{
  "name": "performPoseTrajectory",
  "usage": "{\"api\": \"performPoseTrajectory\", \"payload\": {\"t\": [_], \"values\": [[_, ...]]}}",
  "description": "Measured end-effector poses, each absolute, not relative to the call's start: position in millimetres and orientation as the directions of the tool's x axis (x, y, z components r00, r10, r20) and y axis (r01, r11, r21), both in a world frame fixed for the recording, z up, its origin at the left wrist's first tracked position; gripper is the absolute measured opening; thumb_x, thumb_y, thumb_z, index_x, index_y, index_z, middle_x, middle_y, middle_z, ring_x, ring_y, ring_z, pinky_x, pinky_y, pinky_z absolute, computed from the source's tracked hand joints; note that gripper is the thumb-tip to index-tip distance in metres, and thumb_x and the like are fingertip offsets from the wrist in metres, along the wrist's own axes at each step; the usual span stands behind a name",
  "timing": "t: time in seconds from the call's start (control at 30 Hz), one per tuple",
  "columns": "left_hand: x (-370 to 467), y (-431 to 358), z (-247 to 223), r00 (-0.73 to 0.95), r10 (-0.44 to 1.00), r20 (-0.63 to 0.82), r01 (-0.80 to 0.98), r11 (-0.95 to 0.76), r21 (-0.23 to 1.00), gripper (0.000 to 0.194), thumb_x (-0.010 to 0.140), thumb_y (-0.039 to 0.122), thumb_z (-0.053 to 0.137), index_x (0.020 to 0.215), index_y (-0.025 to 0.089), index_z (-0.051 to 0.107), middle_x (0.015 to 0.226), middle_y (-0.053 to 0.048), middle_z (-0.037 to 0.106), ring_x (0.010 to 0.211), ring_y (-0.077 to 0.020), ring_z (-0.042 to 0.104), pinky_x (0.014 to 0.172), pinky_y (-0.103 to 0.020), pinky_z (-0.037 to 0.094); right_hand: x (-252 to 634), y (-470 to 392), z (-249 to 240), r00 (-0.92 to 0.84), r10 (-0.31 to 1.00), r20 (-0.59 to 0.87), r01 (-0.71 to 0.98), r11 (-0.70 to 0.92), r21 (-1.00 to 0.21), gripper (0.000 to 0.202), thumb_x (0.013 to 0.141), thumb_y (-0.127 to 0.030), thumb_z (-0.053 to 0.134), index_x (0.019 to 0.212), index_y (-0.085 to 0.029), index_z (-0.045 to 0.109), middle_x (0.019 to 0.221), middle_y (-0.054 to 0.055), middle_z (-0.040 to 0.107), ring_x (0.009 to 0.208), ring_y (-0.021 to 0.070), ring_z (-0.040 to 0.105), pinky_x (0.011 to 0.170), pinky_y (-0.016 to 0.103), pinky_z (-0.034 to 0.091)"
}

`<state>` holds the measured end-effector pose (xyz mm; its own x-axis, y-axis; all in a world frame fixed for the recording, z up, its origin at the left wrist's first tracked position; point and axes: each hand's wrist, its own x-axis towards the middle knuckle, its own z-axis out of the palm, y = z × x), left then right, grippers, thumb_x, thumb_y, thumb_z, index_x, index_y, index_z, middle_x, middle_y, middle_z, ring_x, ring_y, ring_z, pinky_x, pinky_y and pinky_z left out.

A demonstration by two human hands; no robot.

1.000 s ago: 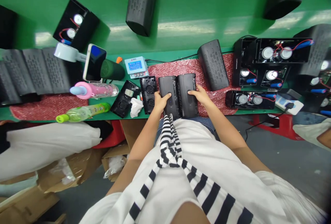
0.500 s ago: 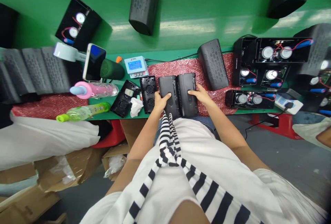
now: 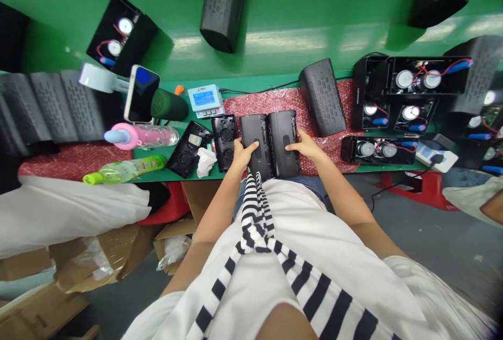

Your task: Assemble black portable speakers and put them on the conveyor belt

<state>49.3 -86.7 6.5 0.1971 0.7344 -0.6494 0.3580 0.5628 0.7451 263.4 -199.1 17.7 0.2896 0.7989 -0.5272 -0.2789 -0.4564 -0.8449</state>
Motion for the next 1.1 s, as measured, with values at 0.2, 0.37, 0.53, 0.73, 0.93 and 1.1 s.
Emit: {"api": "performPoseTrajectory", "payload": {"t": [0.2, 0.37, 0.53, 0.73, 0.93, 1.1], "values": [[39.0, -85.5, 14.6, 0.309, 0.655, -0.69, 0.301, 0.621, 0.724, 0.082, 0.05, 0.02, 0.076, 0.12, 0.023, 0.034, 0.116, -0.007, 0.058, 0.103, -0.0243, 0.061, 0.081, -0.039, 0.056, 257.1, -196.1, 26.7, 0.358, 0.764, -0.537, -0.219, -0.491, -0.843, 0.08, 0.048, -0.024, 0.077, 0.124, -0.015, 0.055, 0.12, 0.009, 0.064, 0.105, 0.0248, 0.062, 0.098, 0.041, 0.046], [38.5, -85.7, 9.9, 0.295, 0.673, -0.679, 0.302, 0.609, 0.734, 0.082, 0.047, 0.021, 0.077, 0.119, 0.022, 0.037, 0.113, -0.007, 0.058, 0.102, -0.0249, 0.06, 0.083, -0.04, 0.054, 259.7, -199.9, 26.1, 0.318, 0.804, -0.502, -0.172, -0.472, -0.865, 0.087, 0.05, -0.028, 0.078, 0.132, -0.015, 0.05, 0.126, 0.01, 0.06, 0.111, 0.0255, 0.059, 0.101, 0.041, 0.043], [38.2, -87.0, 5.5, 0.307, 0.701, -0.644, 0.338, 0.552, 0.762, 0.083, 0.05, 0.022, 0.077, 0.122, 0.021, 0.037, 0.119, -0.01, 0.056, 0.108, -0.0262, 0.058, 0.091, -0.041, 0.051, 262.3, -202.7, 19.2, 0.271, 0.828, -0.491, -0.19, -0.454, -0.871, 0.089, 0.053, -0.028, 0.077, 0.136, -0.018, 0.046, 0.127, 0.008, 0.059, 0.112, 0.0239, 0.058, 0.101, 0.039, 0.045], [35.9, -84.6, 6.5, 0.362, 0.658, -0.66, 0.3, 0.588, 0.751, 0.086, 0.052, 0.022, 0.077, 0.126, 0.023, 0.033, 0.122, -0.01, 0.057, 0.111, -0.0257, 0.058, 0.089, -0.041, 0.053, 260.1, -201.0, 21.1, 0.319, 0.813, -0.488, -0.16, -0.461, -0.873, 0.089, 0.052, -0.029, 0.078, 0.135, -0.014, 0.047, 0.127, 0.01, 0.059, 0.112, 0.0256, 0.058, 0.101, 0.04, 0.044], [36.3, -87.2, 5.0, 0.345, 0.695, -0.631, 0.342, 0.533, 0.774, 0.091, 0.052, 0.026, 0.078, 0.13, 0.019, 0.032, 0.129, -0.014, 0.053, 0.116, -0.029, 0.055, 0.097, -0.046, 0.048, 266.2, -206.8, 20.0, 0.194, 0.855, -0.482, -0.189, -0.449, -0.873, 0.105, 0.052, -0.029, 0.079, 0.145, -0.017, 0.032, 0.142, 0.01, 0.047, 0.125, 0.0257, 0.05, 0.107, 0.04, 0.04], [29.4, -88.9, 2.8, 0.452, 0.673, -0.586, 0.366, 0.459, 0.809, 0.107, 0.05, 0.024, 0.08, 0.142, 0.019, 0.023, 0.143, -0.015, 0.042, 0.13, -0.0282, 0.044, 0.11, -0.043, 0.035, 264.8, -210.4, 16.9, 0.194, 0.85, -0.49, -0.226, -0.447, -0.865, 0.109, 0.051, -0.025, 0.079, 0.147, -0.018, 0.029, 0.142, 0.009, 0.047, 0.127, 0.0253, 0.048, 0.108, 0.039, 0.039]]}}
